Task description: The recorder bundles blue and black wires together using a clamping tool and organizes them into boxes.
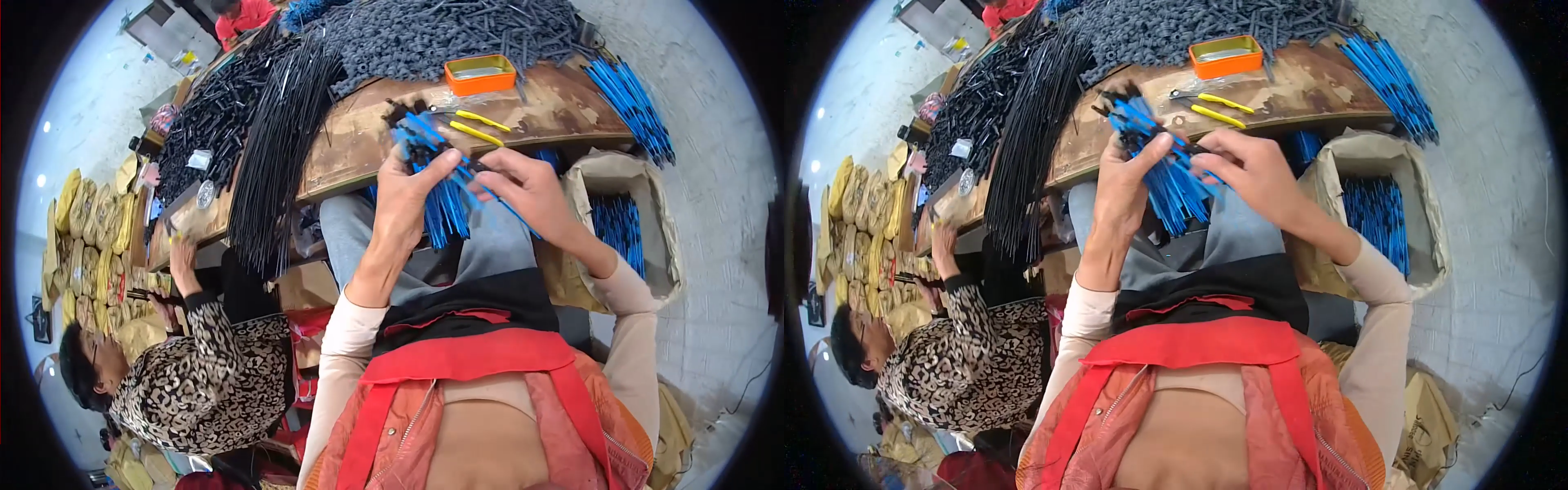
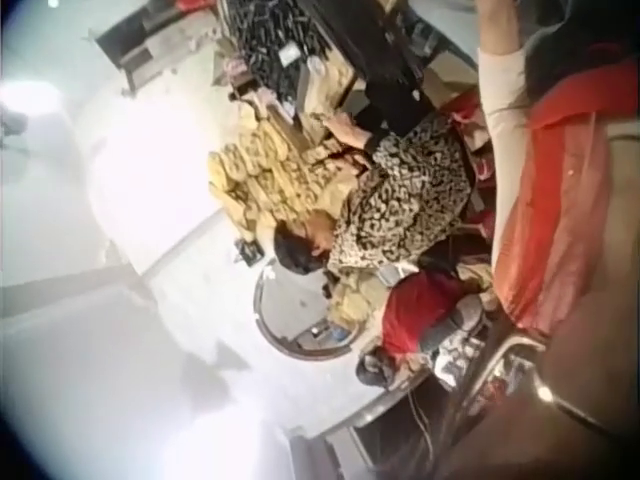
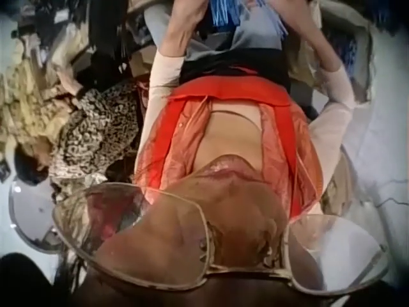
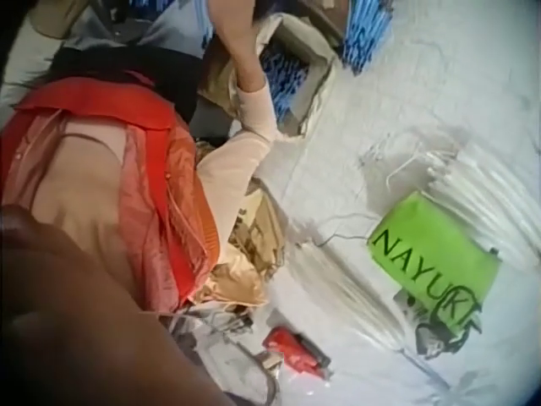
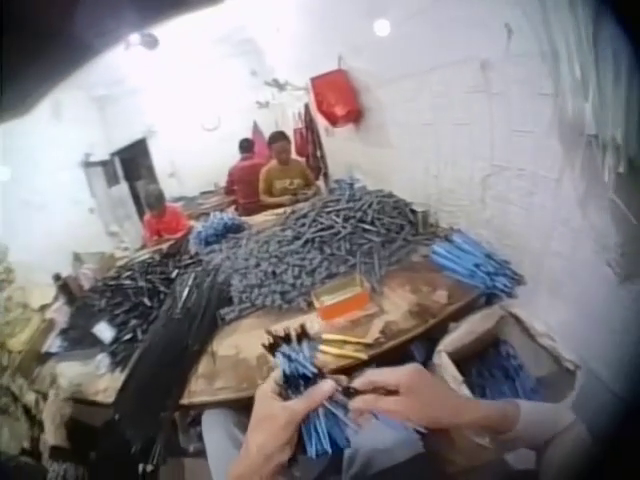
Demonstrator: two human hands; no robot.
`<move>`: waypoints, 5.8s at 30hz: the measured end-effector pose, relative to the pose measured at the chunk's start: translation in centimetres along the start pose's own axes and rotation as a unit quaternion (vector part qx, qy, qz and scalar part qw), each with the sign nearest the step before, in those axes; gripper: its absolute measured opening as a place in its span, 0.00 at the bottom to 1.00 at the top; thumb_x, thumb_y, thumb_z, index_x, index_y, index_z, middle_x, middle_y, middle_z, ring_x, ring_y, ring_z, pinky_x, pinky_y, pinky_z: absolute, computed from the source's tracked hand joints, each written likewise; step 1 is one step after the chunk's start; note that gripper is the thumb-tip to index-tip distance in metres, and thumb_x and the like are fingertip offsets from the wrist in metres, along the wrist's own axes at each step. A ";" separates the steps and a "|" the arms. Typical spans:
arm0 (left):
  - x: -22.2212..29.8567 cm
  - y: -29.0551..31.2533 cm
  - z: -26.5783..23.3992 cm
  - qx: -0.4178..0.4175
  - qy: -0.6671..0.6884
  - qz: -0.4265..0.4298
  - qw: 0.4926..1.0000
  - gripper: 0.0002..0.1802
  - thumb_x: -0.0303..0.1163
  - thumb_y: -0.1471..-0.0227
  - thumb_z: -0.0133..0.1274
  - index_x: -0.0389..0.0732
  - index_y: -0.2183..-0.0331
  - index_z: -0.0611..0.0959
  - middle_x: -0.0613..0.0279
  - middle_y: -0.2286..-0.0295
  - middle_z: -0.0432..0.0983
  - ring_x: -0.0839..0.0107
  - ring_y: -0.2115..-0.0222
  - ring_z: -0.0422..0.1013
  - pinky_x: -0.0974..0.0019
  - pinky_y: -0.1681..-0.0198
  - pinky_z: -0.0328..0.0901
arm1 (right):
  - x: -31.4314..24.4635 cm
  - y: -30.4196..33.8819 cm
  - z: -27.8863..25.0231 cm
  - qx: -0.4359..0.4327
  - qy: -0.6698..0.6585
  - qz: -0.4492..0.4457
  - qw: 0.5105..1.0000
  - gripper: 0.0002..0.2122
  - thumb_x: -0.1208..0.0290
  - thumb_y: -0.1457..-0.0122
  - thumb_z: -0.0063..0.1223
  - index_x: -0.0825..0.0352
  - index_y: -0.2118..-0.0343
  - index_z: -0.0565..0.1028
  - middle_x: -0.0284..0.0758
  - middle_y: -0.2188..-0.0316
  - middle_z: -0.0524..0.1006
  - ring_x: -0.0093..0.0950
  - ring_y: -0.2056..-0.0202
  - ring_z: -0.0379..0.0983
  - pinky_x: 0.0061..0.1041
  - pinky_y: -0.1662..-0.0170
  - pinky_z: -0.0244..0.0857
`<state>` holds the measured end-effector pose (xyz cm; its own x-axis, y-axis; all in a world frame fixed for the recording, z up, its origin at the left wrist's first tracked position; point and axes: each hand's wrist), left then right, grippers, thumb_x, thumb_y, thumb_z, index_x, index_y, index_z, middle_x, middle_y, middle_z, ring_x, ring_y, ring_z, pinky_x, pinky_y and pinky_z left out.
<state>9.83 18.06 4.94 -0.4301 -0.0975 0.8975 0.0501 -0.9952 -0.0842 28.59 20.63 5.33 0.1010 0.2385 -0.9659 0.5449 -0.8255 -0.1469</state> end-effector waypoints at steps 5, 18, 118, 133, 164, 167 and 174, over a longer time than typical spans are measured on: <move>-1.2 0.4 -3.3 0.140 0.040 0.056 0.988 0.13 0.22 0.51 0.60 0.40 0.62 0.77 0.65 0.71 0.77 0.75 0.70 0.74 0.72 0.64 0.68 | 3.6 -3.6 3.9 -0.024 -0.108 -0.017 0.994 0.08 0.73 0.37 0.49 0.73 0.60 0.73 0.31 0.66 0.75 0.20 0.66 0.76 0.19 0.61 0.71; -1.7 0.7 -9.8 -0.002 0.025 -0.088 0.996 0.13 0.20 0.52 0.60 0.38 0.63 0.77 0.60 0.70 0.78 0.70 0.70 0.76 0.66 0.62 0.71 | 7.5 -5.4 6.0 -0.135 0.033 -0.019 0.990 0.10 0.68 0.36 0.46 0.70 0.62 0.74 0.39 0.69 0.75 0.33 0.66 0.74 0.30 0.62 0.66; -8.5 5.1 -8.3 0.025 -0.024 -0.186 0.982 0.14 0.32 0.42 0.54 0.38 0.55 0.80 0.55 0.68 0.81 0.70 0.65 0.78 0.68 0.60 0.72 | 4.9 -2.5 4.6 0.016 0.210 -0.111 0.971 0.09 0.81 0.46 0.55 0.67 0.61 0.80 0.34 0.74 0.74 0.24 0.73 0.69 0.21 0.71 0.62; -7.9 5.2 -8.0 0.035 -0.016 -0.197 0.980 0.13 0.31 0.43 0.54 0.37 0.56 0.81 0.56 0.68 0.81 0.70 0.65 0.78 0.67 0.59 0.73 | 5.2 -2.6 5.3 0.044 0.235 -0.144 0.960 0.09 0.81 0.47 0.56 0.67 0.63 0.79 0.35 0.69 0.74 0.29 0.69 0.73 0.24 0.67 0.67; -7.8 5.3 -8.3 -0.021 -0.025 -0.185 0.982 0.15 0.34 0.41 0.52 0.37 0.55 0.79 0.54 0.67 0.81 0.68 0.64 0.78 0.67 0.58 0.72 | 4.6 -3.0 4.8 0.001 0.292 -0.261 0.920 0.15 0.84 0.53 0.58 0.68 0.60 0.78 0.39 0.67 0.72 0.35 0.69 0.71 0.29 0.68 0.67; -7.8 5.2 -8.4 -0.031 -0.014 -0.182 0.983 0.15 0.34 0.41 0.53 0.37 0.55 0.79 0.54 0.67 0.81 0.68 0.64 0.78 0.67 0.58 0.72 | 4.2 -3.3 4.3 -0.016 0.357 -0.297 0.886 0.13 0.83 0.53 0.56 0.69 0.62 0.77 0.37 0.68 0.72 0.33 0.68 0.72 0.29 0.68 0.69; -7.9 5.2 -8.6 -0.034 -0.027 -0.181 0.982 0.15 0.34 0.41 0.53 0.37 0.55 0.79 0.53 0.66 0.81 0.68 0.63 0.77 0.67 0.58 0.72 | 4.5 -3.4 5.0 -0.006 0.292 -0.265 0.919 0.13 0.85 0.52 0.56 0.68 0.61 0.78 0.38 0.67 0.73 0.34 0.69 0.71 0.28 0.67 0.66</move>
<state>5.69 13.61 -6.32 -0.3598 0.2623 0.8954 -0.1590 -0.9629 0.2181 23.01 21.91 0.42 0.2473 0.8420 -0.4794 0.6548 -0.5099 -0.5579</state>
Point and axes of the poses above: each hand's wrist, its own y-axis away from the middle knuckle, its own z-axis out of the palm, x = y × z
